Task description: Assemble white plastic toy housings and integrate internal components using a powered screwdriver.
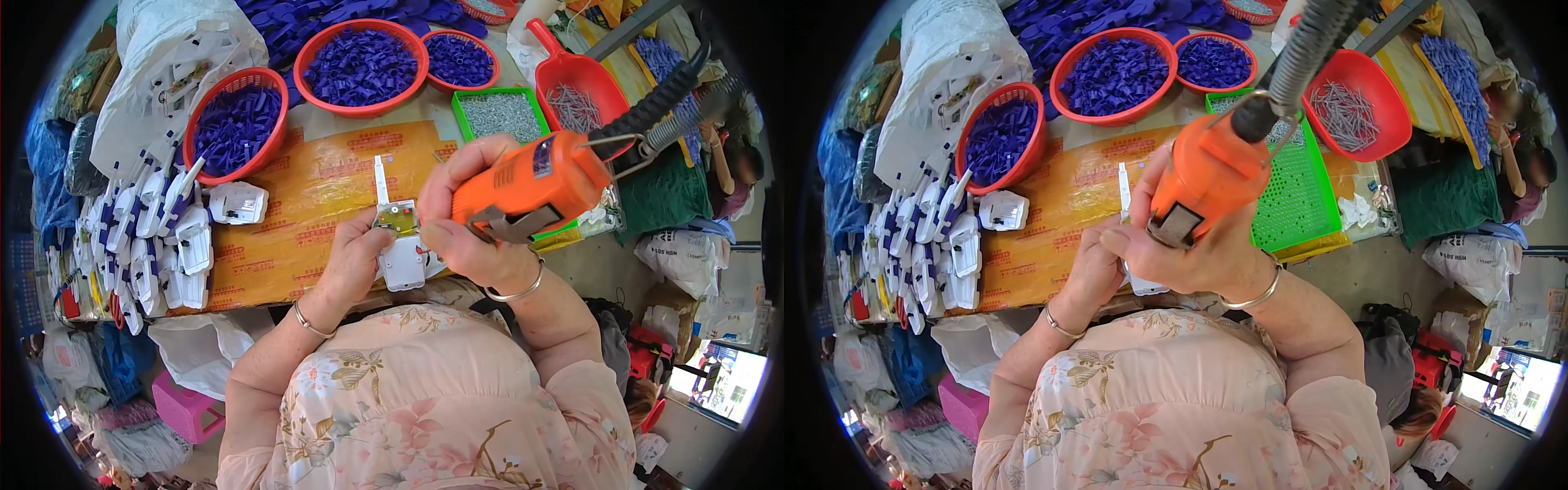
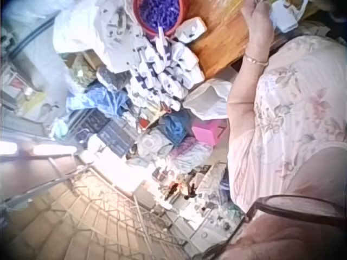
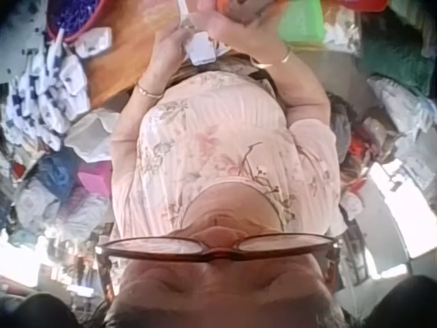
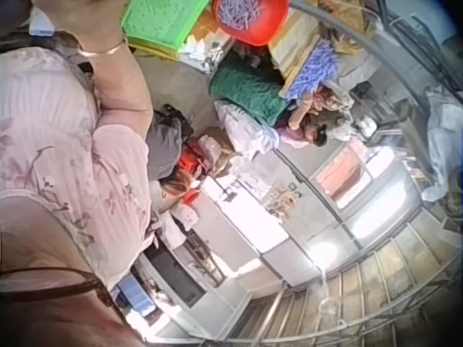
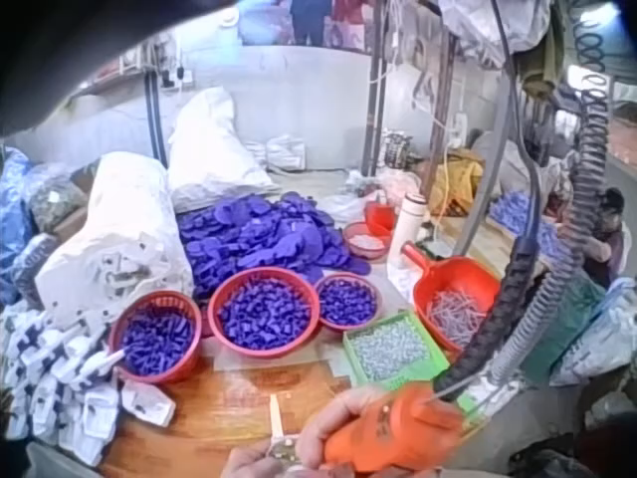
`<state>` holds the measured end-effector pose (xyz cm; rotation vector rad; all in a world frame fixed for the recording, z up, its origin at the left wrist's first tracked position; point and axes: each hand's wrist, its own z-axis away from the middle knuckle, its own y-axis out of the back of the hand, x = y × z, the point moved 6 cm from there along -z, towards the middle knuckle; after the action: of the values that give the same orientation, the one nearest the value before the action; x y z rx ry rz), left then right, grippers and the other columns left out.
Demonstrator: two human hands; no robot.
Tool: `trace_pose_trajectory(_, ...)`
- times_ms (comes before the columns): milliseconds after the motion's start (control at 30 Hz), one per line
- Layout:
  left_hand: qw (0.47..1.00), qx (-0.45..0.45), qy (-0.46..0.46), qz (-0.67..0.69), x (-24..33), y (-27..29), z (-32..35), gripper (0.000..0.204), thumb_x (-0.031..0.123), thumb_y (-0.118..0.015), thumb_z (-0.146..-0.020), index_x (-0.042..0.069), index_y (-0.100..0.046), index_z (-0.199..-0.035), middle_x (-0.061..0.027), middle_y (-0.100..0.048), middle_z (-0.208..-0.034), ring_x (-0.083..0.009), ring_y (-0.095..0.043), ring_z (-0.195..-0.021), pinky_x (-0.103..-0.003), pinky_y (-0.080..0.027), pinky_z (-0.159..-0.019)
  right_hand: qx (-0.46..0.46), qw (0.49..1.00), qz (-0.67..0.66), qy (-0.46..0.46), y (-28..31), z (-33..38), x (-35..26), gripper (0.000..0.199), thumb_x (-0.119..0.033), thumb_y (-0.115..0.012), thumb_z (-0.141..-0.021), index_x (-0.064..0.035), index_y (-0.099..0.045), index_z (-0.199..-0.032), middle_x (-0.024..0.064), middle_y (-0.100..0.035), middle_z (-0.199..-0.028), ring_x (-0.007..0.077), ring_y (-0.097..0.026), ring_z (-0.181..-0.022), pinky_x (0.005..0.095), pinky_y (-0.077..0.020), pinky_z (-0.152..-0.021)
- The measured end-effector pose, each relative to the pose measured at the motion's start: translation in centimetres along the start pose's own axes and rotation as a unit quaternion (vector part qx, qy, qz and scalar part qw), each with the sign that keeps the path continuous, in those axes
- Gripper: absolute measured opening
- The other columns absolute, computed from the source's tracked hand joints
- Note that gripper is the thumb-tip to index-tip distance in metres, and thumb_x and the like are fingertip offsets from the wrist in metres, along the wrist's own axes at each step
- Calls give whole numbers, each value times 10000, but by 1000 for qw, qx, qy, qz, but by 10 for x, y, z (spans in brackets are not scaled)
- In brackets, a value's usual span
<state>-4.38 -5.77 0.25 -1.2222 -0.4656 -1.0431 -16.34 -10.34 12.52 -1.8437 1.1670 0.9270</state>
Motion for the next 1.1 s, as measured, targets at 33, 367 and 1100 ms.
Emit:
trace_pose_trajectory(33, 1000, -1, 0, 0, 0, -1, 0, 385, -21, -410, -784, -52, -568, -1134, -106, -636, -1006, -148, -619, -856, -279, -508, -768, 4, 1000, 0, -4, 0, 0, -1, 334, -21, -739, -578, -16, -506, -816, 6, -550, -642, 59, -496, -544, 200, -399, -476)
trace_pose_trajectory(367, 1000, 19, 2, 3, 2, -3, 0, 388, -22, -409, -780, -57, -571, -1132, -108, -634, -996, -148, -616, -849, -282, -506, -766, 24, 999, 42, -2, 4, 0, 3, 281, 1, -728, -586, -32, -524, -776, 2, -547, -655, 72, -520, -579, 217, -419, -505)
trace_pose_trajectory(1100, 992, -42, 63, 101, 0, 2, -1, 417, -20, -411, -777, -70, -502, -1180, -172, -613, -1058, -248, -627, -955, -356, -502, -876, 27, 905, 334, 262, 20, -15, -50, 597, -156, -598, -784, 33, -339, -1288, 206, -480, -1196, 206, -535, -959, 357, -459, -817)
